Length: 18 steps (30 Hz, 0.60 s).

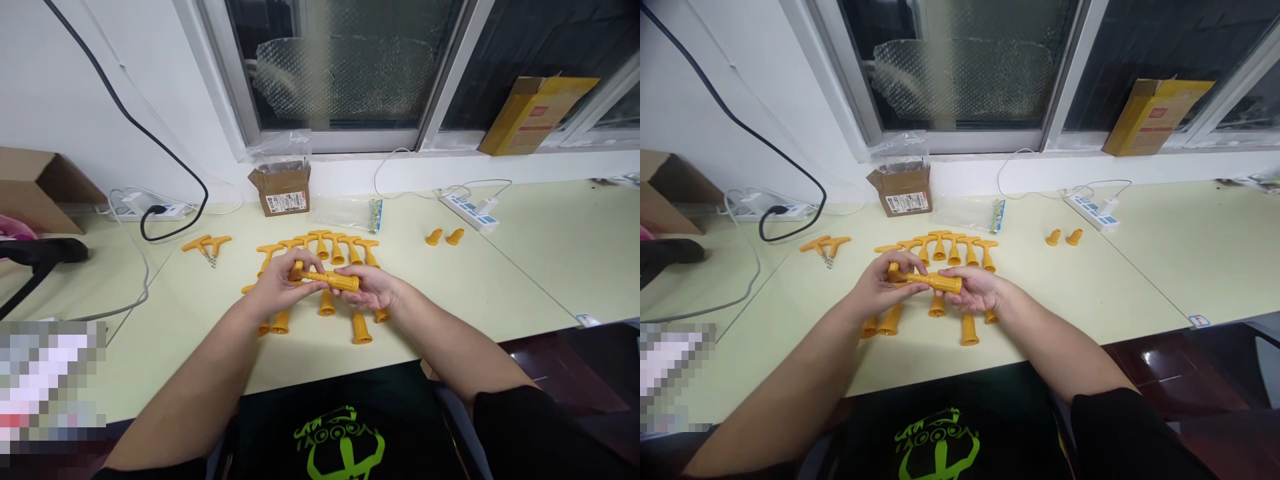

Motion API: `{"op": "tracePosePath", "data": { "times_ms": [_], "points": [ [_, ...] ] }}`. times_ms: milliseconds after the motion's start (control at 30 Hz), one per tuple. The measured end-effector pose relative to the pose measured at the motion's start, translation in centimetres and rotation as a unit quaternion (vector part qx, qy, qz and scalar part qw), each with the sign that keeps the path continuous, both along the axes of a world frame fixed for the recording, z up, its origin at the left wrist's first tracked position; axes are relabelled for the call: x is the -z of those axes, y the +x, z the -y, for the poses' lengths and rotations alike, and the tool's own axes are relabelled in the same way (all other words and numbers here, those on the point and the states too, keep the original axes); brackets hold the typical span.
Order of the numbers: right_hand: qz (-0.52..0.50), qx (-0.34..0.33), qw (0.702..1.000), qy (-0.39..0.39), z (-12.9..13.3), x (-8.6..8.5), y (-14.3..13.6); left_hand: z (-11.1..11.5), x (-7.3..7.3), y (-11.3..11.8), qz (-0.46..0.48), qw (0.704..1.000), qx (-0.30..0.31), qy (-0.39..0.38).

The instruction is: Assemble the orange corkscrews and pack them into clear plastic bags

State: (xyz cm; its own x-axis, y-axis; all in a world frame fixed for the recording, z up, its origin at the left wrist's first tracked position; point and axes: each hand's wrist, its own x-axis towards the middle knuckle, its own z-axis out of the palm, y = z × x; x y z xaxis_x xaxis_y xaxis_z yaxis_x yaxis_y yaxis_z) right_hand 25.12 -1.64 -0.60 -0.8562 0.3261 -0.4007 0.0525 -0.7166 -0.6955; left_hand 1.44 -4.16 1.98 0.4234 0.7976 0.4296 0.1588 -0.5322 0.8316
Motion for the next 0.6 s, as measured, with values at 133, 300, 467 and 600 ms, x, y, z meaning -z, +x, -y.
{"op": "tracePosePath", "data": {
  "times_ms": [133,300,467,600],
  "points": [
    [0.008,0.050,0.996,0.074,0.4,-0.5,0.4,-1.3,-0.6,-2.0,0.050,0.991,-0.025,-0.120],
    [0.064,0.261,0.934,0.236,-0.8,-1.0,4.0,-5.2,-0.1,-8.4,0.151,0.940,-0.192,-0.237],
    [0.324,0.456,0.697,0.449,-3.8,0.3,9.3,-7.9,2.1,-13.5,0.174,0.885,-0.347,-0.255],
    [0.505,0.504,0.489,0.502,-5.5,1.6,14.3,-8.4,3.3,-14.6,0.167,0.850,-0.405,-0.292]
  ]
}}
